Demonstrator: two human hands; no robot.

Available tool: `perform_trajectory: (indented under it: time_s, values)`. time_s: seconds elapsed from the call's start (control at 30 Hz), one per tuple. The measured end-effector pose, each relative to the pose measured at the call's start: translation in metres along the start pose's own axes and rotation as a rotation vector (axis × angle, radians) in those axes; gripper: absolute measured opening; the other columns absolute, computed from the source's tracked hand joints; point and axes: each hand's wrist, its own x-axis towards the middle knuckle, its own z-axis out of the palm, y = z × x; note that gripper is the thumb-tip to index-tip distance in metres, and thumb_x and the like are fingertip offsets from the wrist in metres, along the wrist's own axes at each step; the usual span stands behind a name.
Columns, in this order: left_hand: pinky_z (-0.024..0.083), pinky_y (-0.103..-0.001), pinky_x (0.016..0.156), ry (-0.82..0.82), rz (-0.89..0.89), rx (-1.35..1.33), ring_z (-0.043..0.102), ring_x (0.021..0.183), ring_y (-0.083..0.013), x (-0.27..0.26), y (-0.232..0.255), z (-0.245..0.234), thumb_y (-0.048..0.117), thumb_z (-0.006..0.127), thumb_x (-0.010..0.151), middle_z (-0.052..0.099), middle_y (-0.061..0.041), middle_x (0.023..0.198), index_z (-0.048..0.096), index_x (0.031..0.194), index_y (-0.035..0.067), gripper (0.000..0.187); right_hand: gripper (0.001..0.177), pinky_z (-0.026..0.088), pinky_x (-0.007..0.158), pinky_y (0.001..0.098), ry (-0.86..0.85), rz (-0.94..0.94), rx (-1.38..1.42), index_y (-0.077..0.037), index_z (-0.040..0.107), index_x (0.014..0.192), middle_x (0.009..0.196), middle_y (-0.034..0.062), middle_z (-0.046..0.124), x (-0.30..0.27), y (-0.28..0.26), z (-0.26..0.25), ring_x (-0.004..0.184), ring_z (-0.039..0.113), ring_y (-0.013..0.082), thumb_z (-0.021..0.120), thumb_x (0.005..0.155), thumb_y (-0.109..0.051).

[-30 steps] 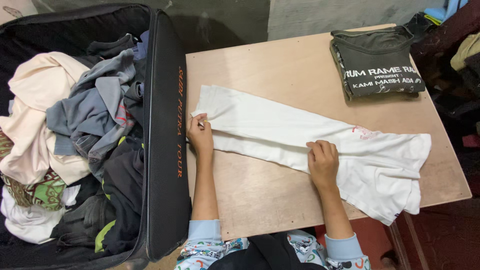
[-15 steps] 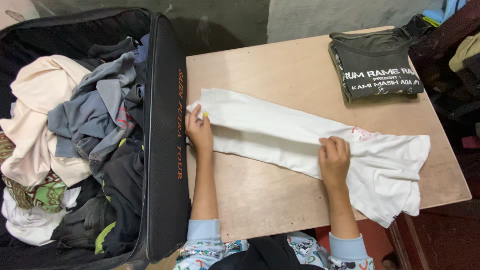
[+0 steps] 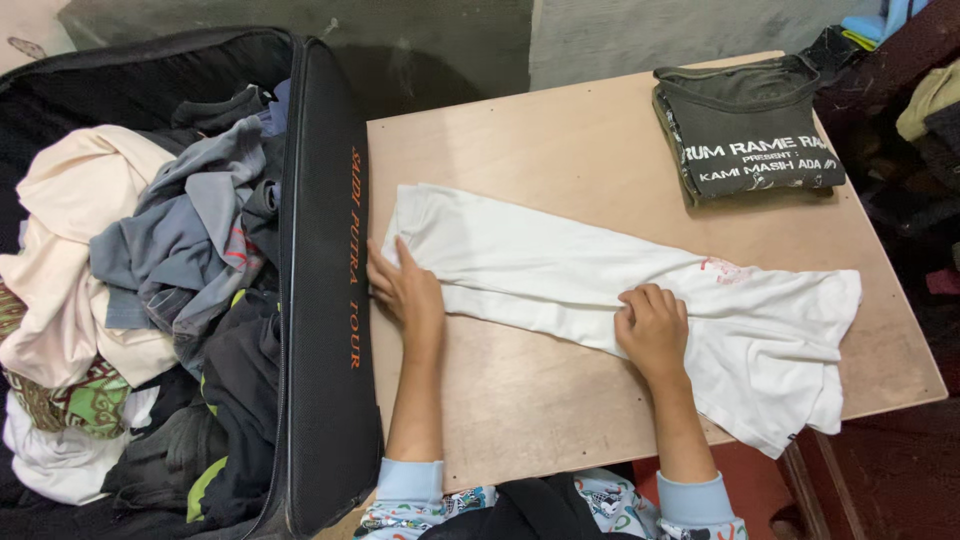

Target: The person folds a white t-shirt and a beige t-shirt on a wooden table. They smooth the fabric, fold the sleeves and sides, and roll the shirts into compact bundles. The folded shirts are placed on the table next to a stack of other folded clothes.

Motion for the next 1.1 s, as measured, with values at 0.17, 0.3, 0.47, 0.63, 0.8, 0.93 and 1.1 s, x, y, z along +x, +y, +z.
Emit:
perform_trajectory:
  time_s: [0.17,0.3,0.47,0.63,0.8,0.93,1.1]
  values:
    - [0.021,-0.056,0.125,-0.043,0.252,-0.174,0.035,0.15,-0.0389,0.024,0.02,0.043,0.014,0.059,0.094,0.035,-0.016,0.162,0.049,0.151,0.003,0.059,0.029,0.041,0.103,0.0483,0.002,-0.033,-0.033,-0.008,0.068,0.116,0.127,0.0135,0.063,0.021,-0.001,0.013,0.122,0.054,0.0347,0.068,0.091,-0.021]
    - [0.017,-0.056,0.127,-0.197,0.246,-0.093,0.025,0.153,-0.0389,0.063,0.032,0.08,0.028,0.052,0.103,0.035,-0.015,0.164,0.046,0.154,0.003,0.057,0.06,0.025,0.12,0.0536,-0.071,-0.03,-0.107,-0.004,0.052,0.148,0.157,0.0224,0.043,0.024,-0.009,0.034,0.147,0.034,0.0414,0.06,0.098,-0.036]
    - [0.01,-0.056,0.123,-0.117,0.309,-0.063,0.019,0.154,-0.0365,0.076,0.025,0.09,0.035,0.049,0.1,0.029,-0.013,0.166,0.043,0.153,0.006,0.061,0.066,0.015,0.125,0.0529,-0.155,0.037,-0.084,-0.007,0.044,0.155,0.165,0.0202,0.033,0.019,-0.005,0.042,0.154,0.025,0.0398,0.054,0.1,-0.042]
    - [0.008,-0.058,0.123,-0.072,0.361,-0.045,0.02,0.154,-0.0364,0.085,0.026,0.096,0.036,0.05,0.1,0.03,-0.014,0.166,0.044,0.154,0.007,0.061,0.066,0.015,0.125,0.053,-0.157,0.051,-0.068,-0.007,0.044,0.156,0.165,0.0198,0.032,0.022,-0.006,0.041,0.154,0.025,0.0395,0.055,0.1,-0.041]
    - [0.009,-0.059,0.127,-0.02,0.323,0.231,0.022,0.158,-0.0403,0.067,0.052,0.103,0.029,0.049,0.105,0.032,-0.015,0.169,0.05,0.152,0.01,0.05,0.067,0.013,0.121,0.0524,-0.19,0.053,0.063,-0.005,0.046,0.151,0.163,0.0227,0.033,0.026,0.001,0.037,0.151,0.024,0.0408,0.059,0.097,-0.04]
    - [0.009,-0.064,0.123,-0.133,0.506,-0.063,0.023,0.154,-0.0385,0.016,0.089,0.116,0.041,0.051,0.1,0.032,-0.018,0.165,0.05,0.151,0.014,0.057,0.049,0.031,0.126,0.0454,-0.151,0.412,0.799,-0.008,0.056,0.144,0.149,0.0119,0.059,0.023,0.038,0.029,0.147,0.049,0.0307,0.056,0.1,-0.031]
    - [0.009,-0.068,0.119,-0.041,0.585,-0.097,0.023,0.153,-0.0406,-0.006,0.101,0.118,0.05,0.054,0.098,0.031,-0.018,0.165,0.05,0.152,0.022,0.061,0.049,0.024,0.127,0.0527,0.052,0.393,-0.174,-0.008,0.056,0.146,0.154,0.0134,0.053,0.005,0.118,-0.01,0.148,0.042,0.036,0.055,0.106,-0.038]
